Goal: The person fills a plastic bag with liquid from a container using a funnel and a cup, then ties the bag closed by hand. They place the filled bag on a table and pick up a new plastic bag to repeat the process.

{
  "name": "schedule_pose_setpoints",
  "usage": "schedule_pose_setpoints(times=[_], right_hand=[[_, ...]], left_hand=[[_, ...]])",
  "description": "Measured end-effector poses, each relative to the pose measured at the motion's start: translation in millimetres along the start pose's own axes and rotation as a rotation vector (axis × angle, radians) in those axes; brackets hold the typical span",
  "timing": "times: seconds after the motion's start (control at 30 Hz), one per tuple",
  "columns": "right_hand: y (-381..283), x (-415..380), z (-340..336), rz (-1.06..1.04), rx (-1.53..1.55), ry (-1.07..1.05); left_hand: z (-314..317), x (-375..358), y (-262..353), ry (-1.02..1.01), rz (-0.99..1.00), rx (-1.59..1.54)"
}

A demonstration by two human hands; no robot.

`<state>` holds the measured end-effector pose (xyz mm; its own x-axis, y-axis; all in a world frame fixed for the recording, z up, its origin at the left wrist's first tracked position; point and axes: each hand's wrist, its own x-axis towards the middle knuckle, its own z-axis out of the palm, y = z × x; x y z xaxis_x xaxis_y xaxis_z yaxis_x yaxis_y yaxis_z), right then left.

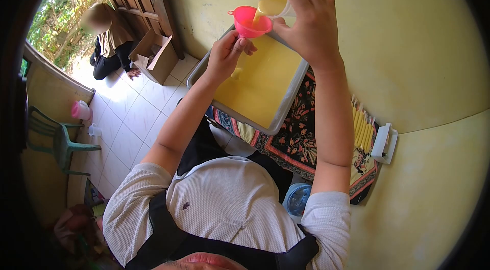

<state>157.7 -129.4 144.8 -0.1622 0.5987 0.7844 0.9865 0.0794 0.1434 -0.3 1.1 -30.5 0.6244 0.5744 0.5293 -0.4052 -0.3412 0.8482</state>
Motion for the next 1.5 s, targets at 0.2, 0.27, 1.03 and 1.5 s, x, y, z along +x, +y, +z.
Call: schedule_pose_setpoints(times=[0.2, 0.27, 1.03, 1.5], right_hand=[[1.0, 1.3, 0.8, -0.045, -0.042, -0.004], [1.1, 0.6, 1.1, -0.064, -0.056, -0.013], [-15.5, -3.4, 9.7, -0.379, -0.289, -0.053], [17.0, -44.1, 24.5, 0.269, 0.079, 0.132]], left_hand=[[-0.1, 0.5, -1.9, 0.006, 0.014, -0.023], [0.5, 0.4, -3.1, 0.004, 0.014, -0.037], [1.1, 1.2, -18.6, 0.044, 0.022, -0.104], [2.3, 1.0, -12.6, 0.053, -0.020, -0.103]])
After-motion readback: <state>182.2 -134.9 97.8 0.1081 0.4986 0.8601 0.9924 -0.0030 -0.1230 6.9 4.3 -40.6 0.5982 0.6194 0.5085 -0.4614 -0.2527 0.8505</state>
